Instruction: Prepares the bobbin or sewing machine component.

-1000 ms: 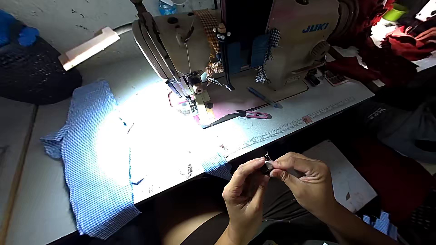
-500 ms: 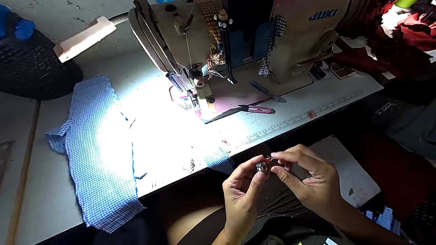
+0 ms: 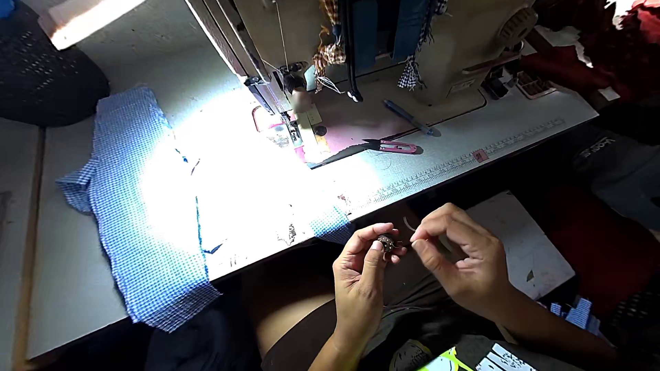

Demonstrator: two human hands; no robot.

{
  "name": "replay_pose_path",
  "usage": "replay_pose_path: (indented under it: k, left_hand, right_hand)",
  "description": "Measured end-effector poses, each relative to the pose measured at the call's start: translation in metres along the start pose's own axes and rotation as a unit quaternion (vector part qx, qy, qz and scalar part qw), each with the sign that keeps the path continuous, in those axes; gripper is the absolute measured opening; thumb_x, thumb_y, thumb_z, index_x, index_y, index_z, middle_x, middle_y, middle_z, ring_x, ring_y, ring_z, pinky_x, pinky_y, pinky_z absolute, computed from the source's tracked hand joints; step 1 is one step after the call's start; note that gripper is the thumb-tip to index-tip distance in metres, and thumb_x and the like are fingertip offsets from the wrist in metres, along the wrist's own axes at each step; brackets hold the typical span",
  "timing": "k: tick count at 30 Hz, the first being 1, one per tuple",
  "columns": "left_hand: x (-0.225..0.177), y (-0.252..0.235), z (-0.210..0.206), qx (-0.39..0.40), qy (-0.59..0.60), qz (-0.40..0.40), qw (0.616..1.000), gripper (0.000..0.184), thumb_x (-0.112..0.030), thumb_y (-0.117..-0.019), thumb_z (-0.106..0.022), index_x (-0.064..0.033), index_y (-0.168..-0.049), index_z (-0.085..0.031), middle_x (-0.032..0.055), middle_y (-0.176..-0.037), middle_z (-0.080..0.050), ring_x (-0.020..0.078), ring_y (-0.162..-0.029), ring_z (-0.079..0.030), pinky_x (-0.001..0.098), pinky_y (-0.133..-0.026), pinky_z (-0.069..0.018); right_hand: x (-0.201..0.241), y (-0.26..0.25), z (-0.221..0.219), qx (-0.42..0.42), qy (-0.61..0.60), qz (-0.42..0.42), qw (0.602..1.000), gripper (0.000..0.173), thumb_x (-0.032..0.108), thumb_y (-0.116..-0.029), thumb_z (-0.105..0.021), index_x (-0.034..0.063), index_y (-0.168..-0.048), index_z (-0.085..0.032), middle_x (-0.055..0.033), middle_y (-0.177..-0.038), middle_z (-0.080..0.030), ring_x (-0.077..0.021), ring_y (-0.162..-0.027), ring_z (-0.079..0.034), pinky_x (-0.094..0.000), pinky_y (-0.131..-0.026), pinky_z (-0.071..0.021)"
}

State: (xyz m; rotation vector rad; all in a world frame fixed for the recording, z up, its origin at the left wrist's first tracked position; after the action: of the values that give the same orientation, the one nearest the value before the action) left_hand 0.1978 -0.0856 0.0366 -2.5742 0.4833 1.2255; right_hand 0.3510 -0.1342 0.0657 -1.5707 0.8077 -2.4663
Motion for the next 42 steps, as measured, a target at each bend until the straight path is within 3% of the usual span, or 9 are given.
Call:
replay_pose_path:
  k: [3, 7, 20, 28, 32, 34, 36, 39, 42]
  left_hand:
    - [0.000, 0.001, -0.002, 0.007, -0.053, -0.039, 0.998, 0.021, 0.001, -0.1012, -0.056, 0.0057, -0.119, -0.065, 0.0105, -0.108, -0.071, 0.0141, -0.096, -0.070, 0.0300, -0.088, -0.0597]
    - [-0.001, 0.001, -0.001, 0.013, -0.096, -0.065, 0.993, 0.028, 0.003, -0.0984, -0.061, 0.0062, -0.126, -0.058, 0.0103, -0.105, -0.072, 0.0147, -0.090, -0.071, 0.0295, -0.082, -0.0609]
    - [-0.004, 0.004, 0.005, 0.132, 0.077, 0.067, 0.986, 0.020, -0.012, -0.1016, -0.062, -0.0004, -0.117, -0.068, 0.0109, -0.105, -0.072, 0.0111, -0.088, -0.070, 0.0231, -0.076, -0.0585]
    - [-0.015, 0.000, 0.014, 0.070, 0.140, 0.069, 0.985, 0.017, -0.009, -0.1008, -0.062, -0.0002, -0.114, -0.068, 0.0127, -0.106, -0.072, 0.0132, -0.091, -0.071, 0.0227, -0.079, -0.0593]
    - [-0.013, -0.003, 0.017, 0.052, 0.102, 0.052, 0.992, 0.016, -0.008, -0.0996, -0.064, 0.0011, -0.112, -0.069, 0.0139, -0.102, -0.072, 0.0136, -0.087, -0.072, 0.0239, -0.077, -0.0598]
    - [-0.014, -0.003, 0.016, 0.050, 0.076, 0.048, 0.995, 0.015, -0.008, -0.0993, -0.064, 0.0010, -0.110, -0.069, 0.0132, -0.100, -0.073, 0.0129, -0.085, -0.072, 0.0235, -0.074, -0.0597]
    - [-0.020, -0.003, 0.021, 0.042, 0.031, 0.042, 0.998, 0.014, -0.009, -0.0986, -0.065, 0.0002, -0.109, -0.070, 0.0118, -0.097, -0.073, 0.0127, -0.082, -0.072, 0.0241, -0.072, -0.0603]
    - [-0.032, -0.004, 0.035, 0.032, -0.052, 0.046, 0.997, 0.012, -0.007, -0.0977, -0.066, 0.0005, -0.106, -0.071, 0.0105, -0.093, -0.074, 0.0126, -0.078, -0.072, 0.0250, -0.069, -0.0612]
    - [-0.041, -0.010, 0.046, 0.027, -0.123, 0.046, 0.991, 0.011, -0.004, -0.0980, -0.064, 0.0002, -0.105, -0.071, 0.0095, -0.092, -0.074, 0.0134, -0.078, -0.072, 0.0257, -0.070, -0.0616]
  right_hand:
    - [0.001, 0.003, -0.011, -0.009, 0.017, 0.011, 1.000, 0.015, 0.017, -0.0930, -0.072, 0.0024, -0.097, -0.073, -0.0036, -0.095, -0.070, -0.0030, -0.088, -0.064, -0.0165, -0.078, -0.0551]
    - [-0.001, -0.002, -0.008, -0.002, 0.036, -0.006, 0.999, 0.012, 0.011, -0.0970, -0.064, 0.0025, -0.092, -0.070, -0.0022, -0.092, -0.067, -0.0016, -0.084, -0.062, -0.0147, -0.074, -0.0534]
    - [-0.009, -0.019, -0.007, -0.008, 0.022, -0.006, 1.000, 0.006, 0.006, -0.0939, -0.060, 0.0038, -0.090, -0.065, -0.0009, -0.091, -0.059, -0.0027, -0.080, -0.058, -0.0148, -0.068, -0.0519]
    - [-0.013, -0.014, 0.013, -0.018, 0.018, -0.019, 0.999, 0.007, 0.011, -0.0968, -0.060, 0.0064, -0.095, -0.065, 0.0020, -0.092, -0.060, -0.0010, -0.079, -0.059, -0.0161, -0.067, -0.0538]
    - [-0.015, -0.018, 0.027, -0.044, 0.105, 0.032, 0.993, 0.008, 0.011, -0.0968, -0.059, 0.0051, -0.095, -0.064, 0.0005, -0.095, -0.059, -0.0008, -0.085, -0.058, -0.0139, -0.072, -0.0520]
    - [-0.029, -0.021, 0.029, -0.026, 0.199, 0.076, 0.977, 0.013, 0.011, -0.0980, -0.057, 0.0025, -0.094, -0.066, -0.0055, -0.094, -0.060, -0.0087, -0.088, -0.059, -0.0189, -0.075, -0.0507]
    - [-0.046, -0.021, 0.035, 0.028, 0.278, 0.094, 0.955, 0.018, 0.012, -0.1013, -0.052, 0.0021, -0.095, -0.065, -0.0113, -0.097, -0.062, -0.0211, -0.095, -0.061, -0.0326, -0.083, -0.0512]
    - [-0.071, -0.022, 0.051, 0.137, 0.328, 0.030, 0.934, 0.018, 0.011, -0.1000, -0.052, 0.0009, -0.095, -0.065, -0.0153, -0.096, -0.063, -0.0321, -0.091, -0.065, -0.0500, -0.078, -0.0543]
    - [-0.072, -0.039, 0.065, 0.124, 0.306, -0.022, 0.943, 0.019, 0.008, -0.1006, -0.053, -0.0022, -0.105, -0.068, -0.0173, -0.103, -0.064, -0.0305, -0.090, -0.066, -0.0480, -0.078, -0.0579]
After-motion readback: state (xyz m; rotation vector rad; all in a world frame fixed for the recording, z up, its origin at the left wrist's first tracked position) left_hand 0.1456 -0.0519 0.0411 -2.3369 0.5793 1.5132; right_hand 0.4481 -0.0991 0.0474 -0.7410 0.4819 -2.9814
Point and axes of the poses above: each hand's wrist, its own y-axis away from the middle knuckle, its own z-axis out of the back of the hand, x = y × z, the point moved 2 cm from there along -y, towards the middle knuckle
